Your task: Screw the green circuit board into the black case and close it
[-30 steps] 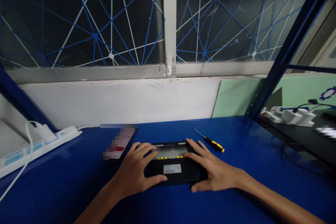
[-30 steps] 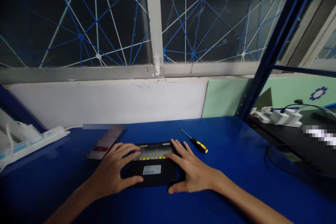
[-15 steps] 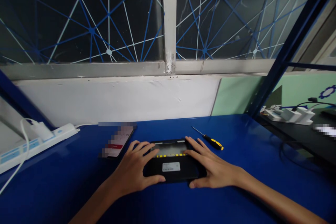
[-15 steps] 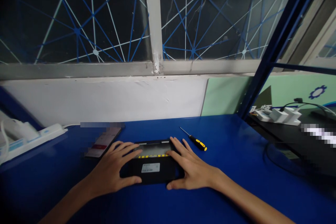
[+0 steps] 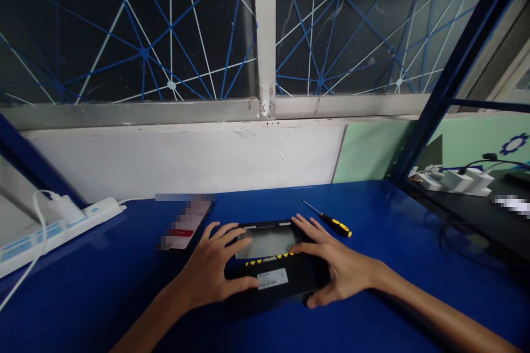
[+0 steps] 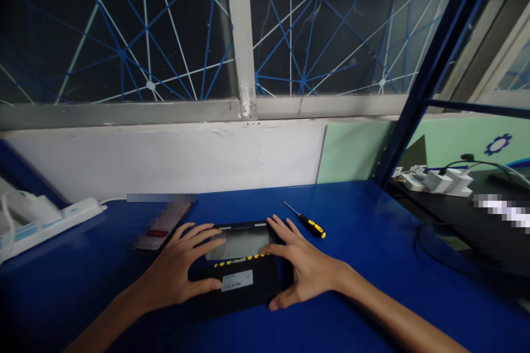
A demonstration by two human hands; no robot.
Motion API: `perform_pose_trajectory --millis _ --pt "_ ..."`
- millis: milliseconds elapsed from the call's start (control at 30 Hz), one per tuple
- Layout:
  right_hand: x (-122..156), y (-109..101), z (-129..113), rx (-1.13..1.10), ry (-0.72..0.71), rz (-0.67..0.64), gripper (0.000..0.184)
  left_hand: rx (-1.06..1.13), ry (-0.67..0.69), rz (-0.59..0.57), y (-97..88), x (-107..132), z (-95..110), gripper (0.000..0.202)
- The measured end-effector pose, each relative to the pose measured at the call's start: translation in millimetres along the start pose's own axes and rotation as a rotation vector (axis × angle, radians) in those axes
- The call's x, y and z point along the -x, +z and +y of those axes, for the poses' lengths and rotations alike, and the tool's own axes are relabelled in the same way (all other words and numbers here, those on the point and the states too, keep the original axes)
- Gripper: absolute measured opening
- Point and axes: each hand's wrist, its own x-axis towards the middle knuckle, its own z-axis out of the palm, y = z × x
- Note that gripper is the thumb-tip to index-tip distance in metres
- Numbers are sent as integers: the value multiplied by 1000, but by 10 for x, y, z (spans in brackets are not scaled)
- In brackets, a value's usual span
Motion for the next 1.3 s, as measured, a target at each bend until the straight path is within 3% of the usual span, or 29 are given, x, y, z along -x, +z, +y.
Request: perform_pose_trajectory --millis 133,333,500,667,867,1033,1167,1300 --pt "-1 -51 -53 -4 -3 -29 79 63 42 98 -153 -24 61 52" --pt "-3 -107 -110 -95 18 -38 59 315 124 10 -350 -44 164 41" --pt "4 -97 -55 -102 23 135 34 392 81 69 -295 -43 126 20" --pt "-3 -17 -7 -28 -58 300 36 411 10 99 -219 -22 76 26" --pt "7 -17 -61 110 -121 370 31 437 -104 48 -210 24 68 32" --pt "31 -96 -134 169 3 323 35 396 -90 94 -258 18 106 27" --pt "25 -115 -127 -38 97 193 35 418 -63 114 -268 0 128 22" --pt "16 -78 -85 -241 115 69 37 476 32 25 -284 -33 178 18"
